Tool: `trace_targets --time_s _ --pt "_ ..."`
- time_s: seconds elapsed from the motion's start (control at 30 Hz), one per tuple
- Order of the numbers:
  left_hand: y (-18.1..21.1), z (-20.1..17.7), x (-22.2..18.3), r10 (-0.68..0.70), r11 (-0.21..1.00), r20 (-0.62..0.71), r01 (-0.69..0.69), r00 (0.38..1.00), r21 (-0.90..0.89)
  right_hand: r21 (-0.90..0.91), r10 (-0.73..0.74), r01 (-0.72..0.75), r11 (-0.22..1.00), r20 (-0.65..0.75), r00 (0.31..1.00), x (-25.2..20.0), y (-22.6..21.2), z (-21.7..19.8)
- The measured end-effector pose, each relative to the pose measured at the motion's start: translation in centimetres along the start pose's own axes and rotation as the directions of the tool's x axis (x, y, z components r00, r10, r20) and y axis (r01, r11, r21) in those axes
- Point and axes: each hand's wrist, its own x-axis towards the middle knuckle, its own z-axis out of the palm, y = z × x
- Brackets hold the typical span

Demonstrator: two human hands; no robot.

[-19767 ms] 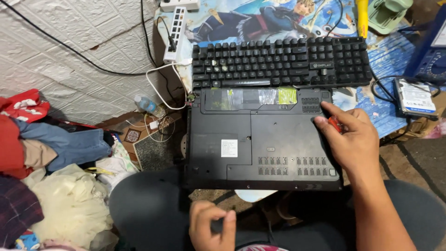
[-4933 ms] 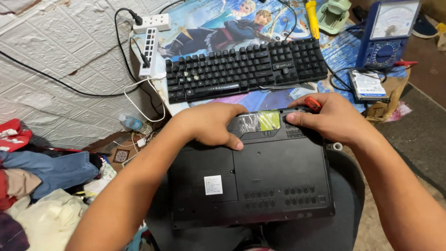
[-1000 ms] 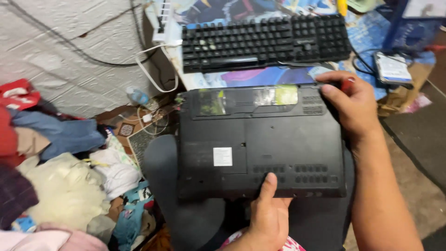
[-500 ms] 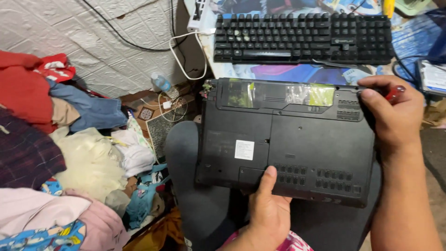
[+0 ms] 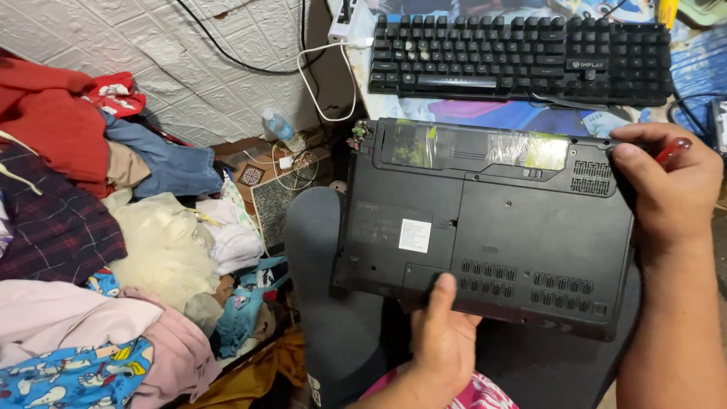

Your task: The person closes the back cover of a laptop and secures it with screws using a screwdriver.

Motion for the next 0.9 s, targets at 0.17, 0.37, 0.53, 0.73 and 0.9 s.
trace_targets --time_s 0.17,0.37,0.53,0.73,0.9 --pt "2.1 -1.1 0.4 0.111 0.971 0.015 -0.111 0.994 0.213 -0.012 0.021 -0.021 1.000 0.003 1.000 0.0 -0.1 0.2" --pt "2.0 -2.2 0.9 0.127 0.965 0.103 -0.147 0.987 0.218 0.053 0.120 -0.119 0.991 -0.003 0.993 -0.1 -1.0 0.8" --pt "3.6 -4.7 2.6 0.008 0.918 0.186 -0.081 0.982 0.387 0.011 0.176 -0.177 0.984 0.042 0.983 0.6 -0.6 0.6" --pt "4.4 -4.0 1.7 0.031 0.870 0.199 -0.125 0.979 0.477 -0.032 0.183 -0.181 0.983 0.064 0.981 0.5 -1.2 0.8" --pt "3.5 -4.5 2.3 0.158 0.773 0.241 -0.272 0.958 0.573 -0.022 0.187 -0.186 0.982 0.068 0.980 0.6 -1.0 0.8"
